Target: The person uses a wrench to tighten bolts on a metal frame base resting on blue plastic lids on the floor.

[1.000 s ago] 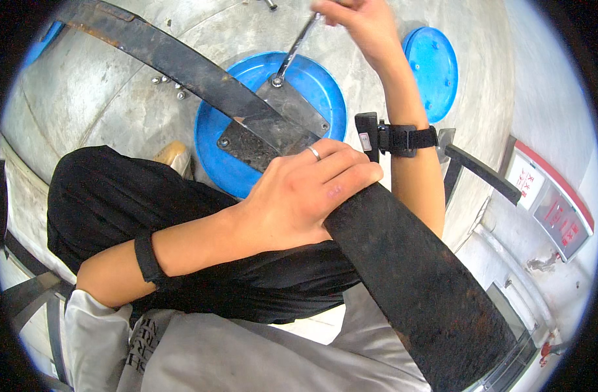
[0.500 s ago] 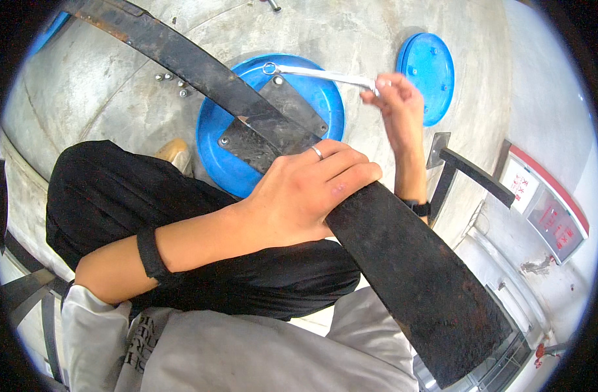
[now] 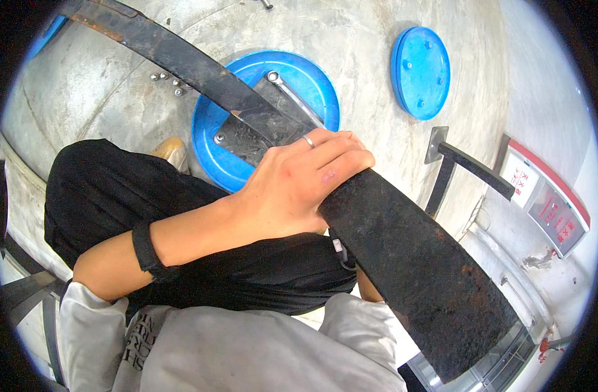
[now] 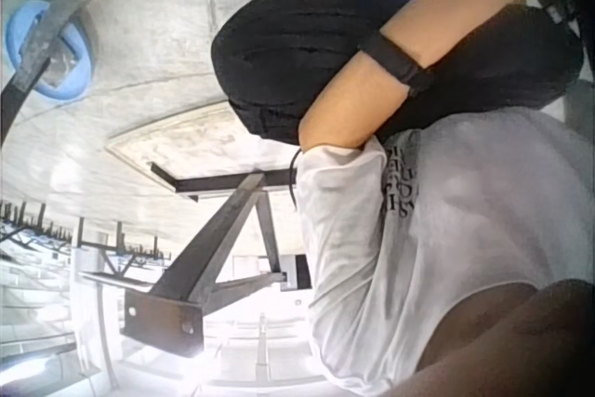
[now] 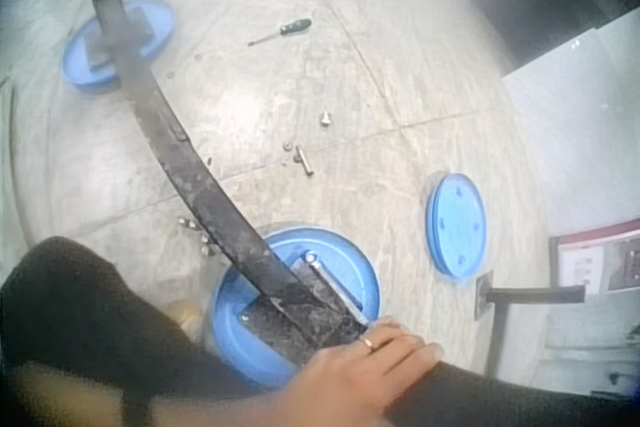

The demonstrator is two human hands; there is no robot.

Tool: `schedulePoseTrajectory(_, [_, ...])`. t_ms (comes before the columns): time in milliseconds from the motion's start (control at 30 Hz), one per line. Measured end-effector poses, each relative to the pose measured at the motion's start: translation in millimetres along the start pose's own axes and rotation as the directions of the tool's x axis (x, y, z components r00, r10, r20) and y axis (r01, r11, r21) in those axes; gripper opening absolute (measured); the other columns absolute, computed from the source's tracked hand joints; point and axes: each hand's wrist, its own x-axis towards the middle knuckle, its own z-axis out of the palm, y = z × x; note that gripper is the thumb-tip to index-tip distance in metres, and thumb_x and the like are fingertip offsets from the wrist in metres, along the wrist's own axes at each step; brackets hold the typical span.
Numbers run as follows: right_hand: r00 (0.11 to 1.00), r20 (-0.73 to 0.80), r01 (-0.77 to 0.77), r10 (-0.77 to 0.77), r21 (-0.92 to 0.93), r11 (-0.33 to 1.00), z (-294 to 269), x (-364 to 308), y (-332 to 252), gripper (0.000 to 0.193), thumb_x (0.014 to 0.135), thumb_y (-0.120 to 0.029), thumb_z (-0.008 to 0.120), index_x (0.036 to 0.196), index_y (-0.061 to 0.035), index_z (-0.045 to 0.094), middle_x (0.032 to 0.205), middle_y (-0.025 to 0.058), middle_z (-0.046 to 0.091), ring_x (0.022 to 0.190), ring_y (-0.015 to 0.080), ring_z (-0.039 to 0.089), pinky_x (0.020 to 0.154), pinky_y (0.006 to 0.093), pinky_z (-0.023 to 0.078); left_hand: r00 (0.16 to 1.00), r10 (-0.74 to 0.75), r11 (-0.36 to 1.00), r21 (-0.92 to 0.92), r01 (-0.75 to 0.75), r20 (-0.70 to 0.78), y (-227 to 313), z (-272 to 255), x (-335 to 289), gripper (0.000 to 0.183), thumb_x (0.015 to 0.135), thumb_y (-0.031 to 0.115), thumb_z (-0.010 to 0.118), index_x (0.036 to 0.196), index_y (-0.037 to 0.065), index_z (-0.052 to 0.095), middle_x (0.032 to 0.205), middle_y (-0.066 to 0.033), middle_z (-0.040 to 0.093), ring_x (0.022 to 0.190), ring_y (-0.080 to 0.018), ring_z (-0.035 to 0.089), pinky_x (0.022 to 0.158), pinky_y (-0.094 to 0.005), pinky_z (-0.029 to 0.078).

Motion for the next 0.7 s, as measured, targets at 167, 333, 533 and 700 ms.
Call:
schedulePoseTrajectory(167, [0.999, -0.048, -0.025, 0.023, -0.054, 0.998, 3, 1, 10, 0.012, 0.083, -0.010, 0.059, 0.091, -0.0029, 0.054, 0.077, 0.0084, 0.061, 0.066, 0.0144, 0.059, 0.061, 0.0256, 0.049, 1.000, -0.009, 1.000, -0.001, 0.009, 0.004, 0, 1, 0, 0.064, 0.052, 0.009, 0.072, 0.111, 0.010, 0.048, 0.105, -0.0047, 0.053, 0.102, -0.0276, 0.051, 0.071, -0.0382, 0.051])
schedulePoseTrajectory(333, [0.996, -0.085, -0.048, 0.037, -0.131, 0.990, 0, 11, 16, 0.011, 0.083, -0.009, 0.059, 0.092, -0.0030, 0.054, 0.077, 0.0082, 0.061, 0.067, 0.0141, 0.059, 0.061, 0.0255, 0.048, 1.000, 0.009, 1.000, 0.018, -0.008, -0.016, -2, 1, -2, 0.060, 0.055, 0.012, 0.072, 0.109, 0.010, 0.049, 0.104, -0.0046, 0.053, 0.100, -0.0268, 0.052, 0.069, -0.0376, 0.052])
schedulePoseTrajectory(533, [0.986, -0.158, 0.021, -0.061, -0.244, 0.970, -53, 85, 13, 0.011, 0.083, -0.009, 0.058, 0.092, -0.0035, 0.054, 0.079, 0.0072, 0.061, 0.068, 0.0136, 0.057, 0.062, 0.0256, 0.047, 1.000, 0.018, 1.000, 0.021, -0.018, -0.019, -2, 6, 1, 0.054, 0.057, 0.016, 0.072, 0.106, 0.011, 0.050, 0.103, -0.0043, 0.054, 0.099, -0.0260, 0.052, 0.067, -0.0362, 0.052])
schedulePoseTrajectory(700, [0.996, 0.023, 0.079, -0.082, 0.103, 0.992, -32, 142, -44, 0.012, 0.085, -0.012, 0.056, 0.096, -0.0093, 0.055, 0.088, 0.0025, 0.060, 0.077, 0.0140, 0.055, 0.073, 0.0289, 0.043, 1.000, -0.001, 1.000, 0.029, 0.001, -0.014, -4, 3, -2, 0.052, 0.058, 0.017, 0.071, 0.105, 0.010, 0.050, 0.101, -0.0040, 0.054, 0.097, -0.0257, 0.053, 0.066, -0.0364, 0.052])
